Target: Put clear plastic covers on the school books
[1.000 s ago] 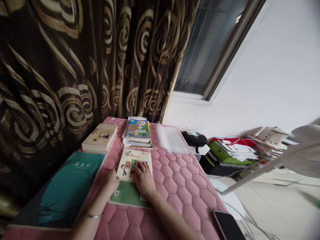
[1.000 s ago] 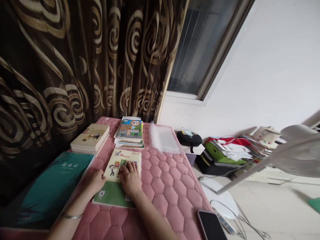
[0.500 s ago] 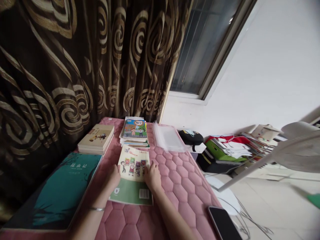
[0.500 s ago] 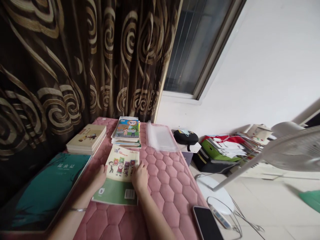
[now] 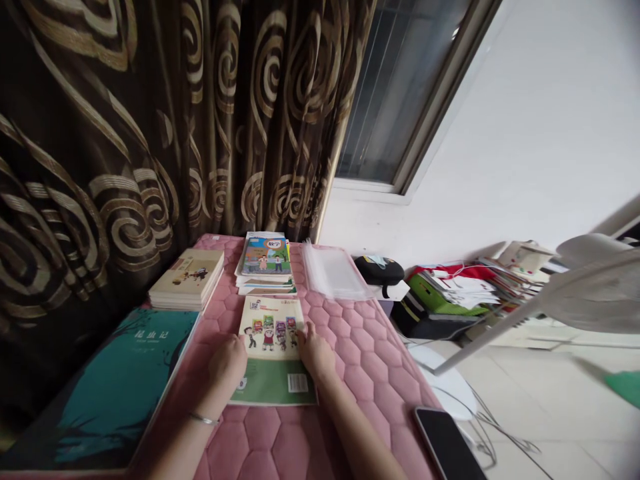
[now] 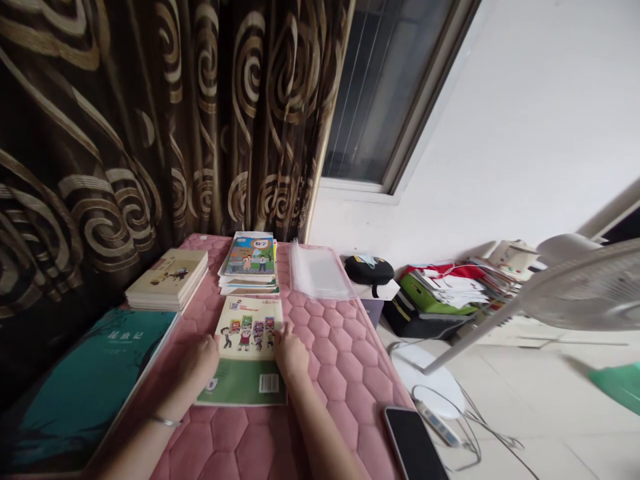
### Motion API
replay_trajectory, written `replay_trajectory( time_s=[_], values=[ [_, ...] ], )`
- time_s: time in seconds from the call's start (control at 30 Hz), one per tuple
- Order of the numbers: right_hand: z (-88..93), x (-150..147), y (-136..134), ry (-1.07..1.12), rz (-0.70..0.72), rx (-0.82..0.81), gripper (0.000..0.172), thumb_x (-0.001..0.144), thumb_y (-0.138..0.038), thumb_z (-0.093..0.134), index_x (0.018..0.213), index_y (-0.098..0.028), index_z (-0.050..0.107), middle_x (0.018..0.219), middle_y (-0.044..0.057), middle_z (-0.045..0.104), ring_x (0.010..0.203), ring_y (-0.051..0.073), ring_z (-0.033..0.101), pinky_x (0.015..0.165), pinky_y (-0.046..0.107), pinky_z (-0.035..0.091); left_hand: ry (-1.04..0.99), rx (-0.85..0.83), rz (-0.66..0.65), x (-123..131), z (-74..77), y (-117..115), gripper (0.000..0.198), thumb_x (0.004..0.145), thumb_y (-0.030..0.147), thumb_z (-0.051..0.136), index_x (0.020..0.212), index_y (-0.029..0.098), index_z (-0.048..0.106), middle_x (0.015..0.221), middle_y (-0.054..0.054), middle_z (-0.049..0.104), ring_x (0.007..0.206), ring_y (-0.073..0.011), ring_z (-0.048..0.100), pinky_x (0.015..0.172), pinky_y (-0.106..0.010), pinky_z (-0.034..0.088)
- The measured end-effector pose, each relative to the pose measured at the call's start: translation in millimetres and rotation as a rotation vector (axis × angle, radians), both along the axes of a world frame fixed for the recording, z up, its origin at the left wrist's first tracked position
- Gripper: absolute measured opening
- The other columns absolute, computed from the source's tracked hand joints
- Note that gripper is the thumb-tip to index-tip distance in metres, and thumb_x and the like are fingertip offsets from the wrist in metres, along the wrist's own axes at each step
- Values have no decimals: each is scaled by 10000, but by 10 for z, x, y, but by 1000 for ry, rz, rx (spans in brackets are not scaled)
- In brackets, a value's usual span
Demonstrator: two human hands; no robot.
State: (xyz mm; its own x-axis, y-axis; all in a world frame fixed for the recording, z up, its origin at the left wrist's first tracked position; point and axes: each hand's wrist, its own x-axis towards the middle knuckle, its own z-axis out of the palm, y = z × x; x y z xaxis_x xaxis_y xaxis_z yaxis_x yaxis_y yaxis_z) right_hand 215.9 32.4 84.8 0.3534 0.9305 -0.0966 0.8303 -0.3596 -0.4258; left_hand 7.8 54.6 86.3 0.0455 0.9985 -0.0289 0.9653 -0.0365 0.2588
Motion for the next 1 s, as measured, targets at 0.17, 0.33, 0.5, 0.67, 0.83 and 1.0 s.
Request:
replay_trajectory(
  time_s=[0.17, 0.33, 0.5, 0.67, 0.83, 1.0],
  values=[
    [94, -120, -29, -273, 56, 124, 388, 966, -281, 429, 1300, -123, 547, 1199, 214, 634, 1082, 299, 635, 833, 389, 518, 44, -23, 14, 63, 13, -58, 519, 1002, 227, 169, 1018, 27, 648, 925, -250, 720, 859, -304, 726, 641, -351, 508],
    [-39, -368, 54, -172, 585, 312, 543, 967, -364, 443, 1461, -138, 435, 1522, 145, 419, 1420, 270, 349, 1150, 408, 310, 62, -31, 2, 79, 44, -43, 503, 1002, 200, 171, 1052, 29, 641, 925, -229, 724, 867, -278, 731, 663, -341, 526],
    [-199, -204, 239, -113, 443, 167, 693, 990, -513, 331, 1513, -59, 321, 1593, 173, 229, 1492, 291, 181, 1202, 469, 176, 92, -32, 7, 102, 37, -51, 463, 992, 179, 210, 1071, 43, 646, 877, -205, 725, 834, -263, 731, 660, -331, 532],
    [-274, 15, 303, -118, 342, 140, 717, 999, -517, 276, 1523, -28, 273, 1603, 172, 168, 1500, 284, 130, 1213, 450, 133, 169, 75, 47, 104, 14, -121, 458, 979, 167, 236, 1111, 16, 648, 916, -234, 714, 886, -305, 714, 762, -423, 542],
    [-294, -18, 287, -157, 345, 141, 688, 998, -474, 289, 1522, -28, 277, 1605, 156, 155, 1499, 279, 136, 1216, 450, 120, 188, 294, -189, 354, -66, 32, 556, 884, 28, 292, 1383, 103, 526, 1446, -201, 513, 1338, -318, 476, 1100, -546, 359],
    [-234, -29, 276, -176, 357, 85, 621, 1003, -367, 271, 1524, -30, 269, 1604, 144, 156, 1500, 263, 121, 1218, 446, 121, 26, 218, -451, 819, -278, 426, 541, 925, 143, 330, 1453, 142, 445, 1543, -141, 401, 1433, -267, 364, 1161, -484, 318]
  ],
)
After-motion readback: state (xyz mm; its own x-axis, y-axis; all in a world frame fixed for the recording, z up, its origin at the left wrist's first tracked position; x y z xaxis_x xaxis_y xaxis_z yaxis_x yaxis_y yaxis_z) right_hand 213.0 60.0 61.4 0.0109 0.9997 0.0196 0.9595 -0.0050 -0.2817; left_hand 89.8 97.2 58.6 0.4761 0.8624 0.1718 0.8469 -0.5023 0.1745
